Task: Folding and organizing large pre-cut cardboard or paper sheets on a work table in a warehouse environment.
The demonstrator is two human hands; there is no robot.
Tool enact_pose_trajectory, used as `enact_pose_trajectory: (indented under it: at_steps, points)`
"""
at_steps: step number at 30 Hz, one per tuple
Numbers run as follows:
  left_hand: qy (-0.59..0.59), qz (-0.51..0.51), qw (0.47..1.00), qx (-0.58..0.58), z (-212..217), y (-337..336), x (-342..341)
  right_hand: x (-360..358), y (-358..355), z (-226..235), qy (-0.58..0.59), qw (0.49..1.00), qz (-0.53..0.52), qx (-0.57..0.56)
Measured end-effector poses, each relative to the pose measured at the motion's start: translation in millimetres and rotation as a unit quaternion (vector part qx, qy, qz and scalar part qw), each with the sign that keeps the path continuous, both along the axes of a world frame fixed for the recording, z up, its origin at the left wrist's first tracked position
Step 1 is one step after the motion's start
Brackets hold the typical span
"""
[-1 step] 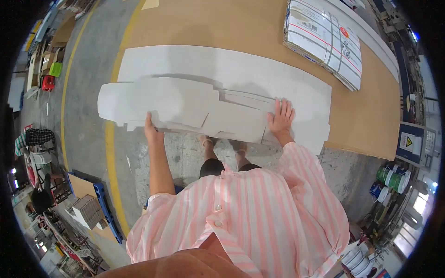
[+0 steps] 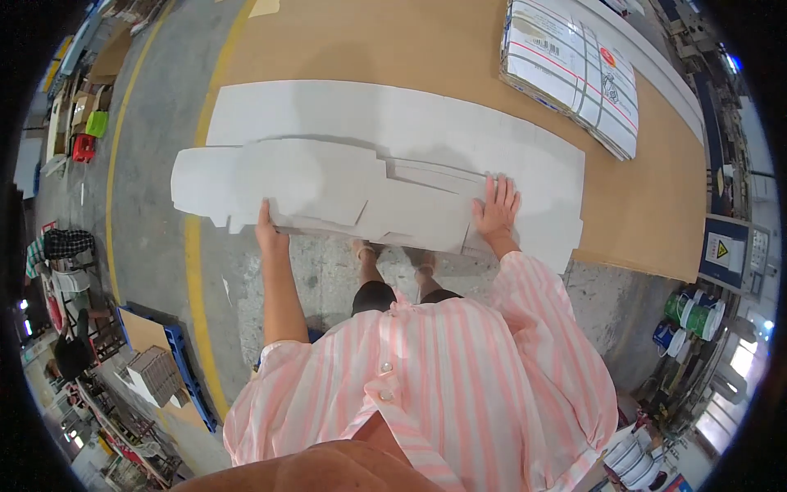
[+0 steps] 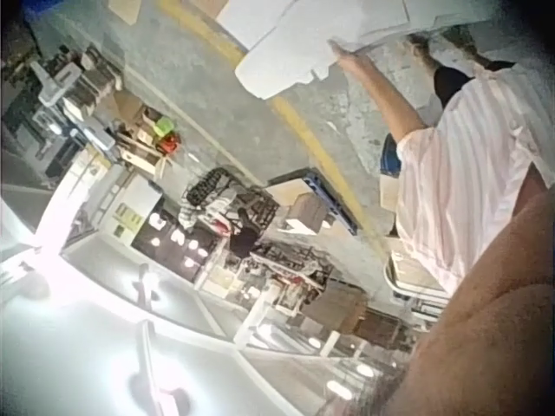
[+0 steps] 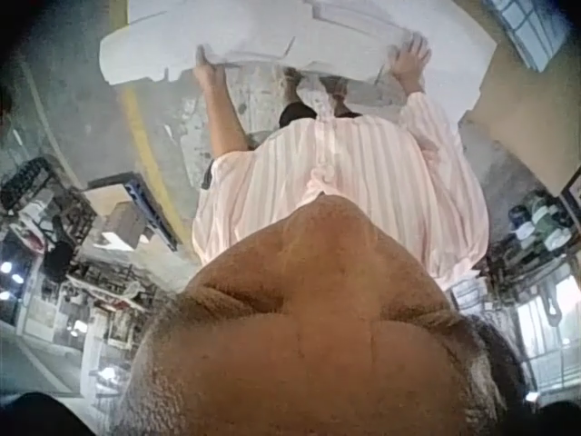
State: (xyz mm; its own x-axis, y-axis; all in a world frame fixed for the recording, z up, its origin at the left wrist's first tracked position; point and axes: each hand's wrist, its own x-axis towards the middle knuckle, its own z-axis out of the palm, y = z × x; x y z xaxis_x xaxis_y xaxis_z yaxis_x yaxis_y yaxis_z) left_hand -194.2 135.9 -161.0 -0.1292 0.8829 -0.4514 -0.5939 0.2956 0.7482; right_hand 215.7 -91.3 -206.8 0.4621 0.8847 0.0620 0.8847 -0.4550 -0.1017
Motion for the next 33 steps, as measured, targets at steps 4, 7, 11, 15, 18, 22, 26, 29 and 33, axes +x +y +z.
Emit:
enact_pose_trajectory:
  at_steps: [4,7,11,15,18,22,26,29,33]
  points:
    - [0.273,-0.068,0.958,0.053,-14.7,1.3,-4.8,0.8,-0.8,3.5,0.026,1.0,-0.005,-0.012]
    - [0.347,-0.061,0.919,0.177,-22.8,-4.6,2.6,4.6,-2.6,4.7,0.031,0.999,-0.015,-0.021]
    - [0.121,0.001,0.991,0.065,-27.4,2.5,-4.6,5.0,-5.7,5.8,0.014,1.0,-0.007,-0.005]
    - [0.195,-0.017,0.98,0.046,-35.9,6.7,-9.5,5.2,-4.4,7.8,0.017,1.0,-0.002,0.002]
    - [0.337,-0.04,0.928,0.157,-35.2,-2.8,-3.3,7.0,-10.6,6.6,0.014,1.0,-0.011,-0.002]
    - [0.145,-0.018,0.987,0.071,-11.9,-2.1,4.2,11.9,-10.9,4.9,0.012,1.0,-0.003,0.012]
    - [0.114,0.013,0.993,0.012,-22.0,4.0,-6.7,9.1,-7.0,6.0,0.018,1.0,-0.003,0.005]
    - [0.39,-0.023,0.903,0.178,-23.5,-5.3,8.5,14.9,-14.8,7.1,0.019,1.0,-0.009,-0.004]
    - [0.292,-0.057,0.948,0.109,-35.7,-0.2,-12.1,13.8,-15.1,7.3,0.026,1.0,-0.014,-0.004]
